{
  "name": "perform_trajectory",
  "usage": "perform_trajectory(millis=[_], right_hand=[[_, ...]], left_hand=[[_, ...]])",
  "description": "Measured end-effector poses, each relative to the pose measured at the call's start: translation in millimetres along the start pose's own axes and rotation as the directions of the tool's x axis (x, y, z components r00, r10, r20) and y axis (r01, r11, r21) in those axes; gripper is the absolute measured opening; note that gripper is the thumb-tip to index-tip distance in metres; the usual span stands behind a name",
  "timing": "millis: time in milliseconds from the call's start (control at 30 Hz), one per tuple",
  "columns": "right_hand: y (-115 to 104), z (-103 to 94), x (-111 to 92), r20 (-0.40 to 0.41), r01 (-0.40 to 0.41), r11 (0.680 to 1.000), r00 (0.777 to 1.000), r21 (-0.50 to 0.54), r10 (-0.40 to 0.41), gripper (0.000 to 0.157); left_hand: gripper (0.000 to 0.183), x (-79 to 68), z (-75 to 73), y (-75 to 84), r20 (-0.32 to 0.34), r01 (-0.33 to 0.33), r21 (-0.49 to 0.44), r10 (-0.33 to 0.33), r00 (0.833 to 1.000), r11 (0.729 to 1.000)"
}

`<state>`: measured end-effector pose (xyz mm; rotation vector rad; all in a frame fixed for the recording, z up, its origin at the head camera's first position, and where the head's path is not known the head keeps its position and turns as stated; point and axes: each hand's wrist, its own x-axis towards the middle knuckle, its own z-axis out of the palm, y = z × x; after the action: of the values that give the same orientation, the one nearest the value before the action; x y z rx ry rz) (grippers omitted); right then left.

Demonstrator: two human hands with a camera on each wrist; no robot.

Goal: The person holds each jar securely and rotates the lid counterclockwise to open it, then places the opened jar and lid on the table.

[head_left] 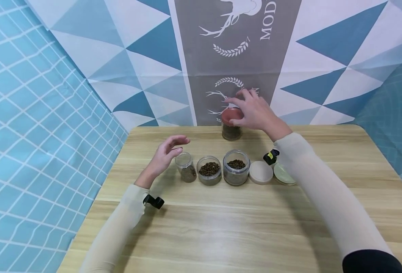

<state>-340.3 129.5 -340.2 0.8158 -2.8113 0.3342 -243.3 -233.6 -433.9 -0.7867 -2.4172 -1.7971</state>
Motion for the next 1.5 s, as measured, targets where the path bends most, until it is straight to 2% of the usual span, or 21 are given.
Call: perform_trajectory(millis=[200,600,833,1033,1233,1500], right_hand=[[3,13.6,0,0.036,0.036,0.999,0.999,0.023,-0.037,0.074],[6,38.5,4,0.151,0.048,0.998,0.987,0.043,-0.054,0.082],[6,46.3,4,0.167,0.079,0.997,0.983,0.024,-0.082,0.086],[7,52.6,1,0.192,0.066,0.997,0.979,0.034,-0.071,0.085],[10,60.9,0,0.171,0.099,0.995,0.980,0.035,-0.103,0.082],[8,64.7,5,0.163,0.046,0.995,0.985,0.091,-0.060,0.075]], left_hand=[[0.050,-0.6,-1.2,-0.7,-0.004,-0.003,-0.001,0.003,1.000,1.000],[0.050,-2.8,-3.2,0.1,-0.013,-0.005,-0.006,0.004,1.000,1.000],[0.050,-3.9,-3.4,-0.5,-0.017,-0.014,-0.032,0.013,1.000,0.999],[0.049,-5.0,-2.9,-3.8,-0.008,-0.021,-0.036,0.020,1.000,0.999],[0.049,-6.2,-4.3,-5.7,-0.021,-0.022,-0.036,0.021,1.000,0.999],[0.049,-5.7,-4.6,-5.9,-0.016,-0.028,-0.044,0.027,1.000,0.999]])
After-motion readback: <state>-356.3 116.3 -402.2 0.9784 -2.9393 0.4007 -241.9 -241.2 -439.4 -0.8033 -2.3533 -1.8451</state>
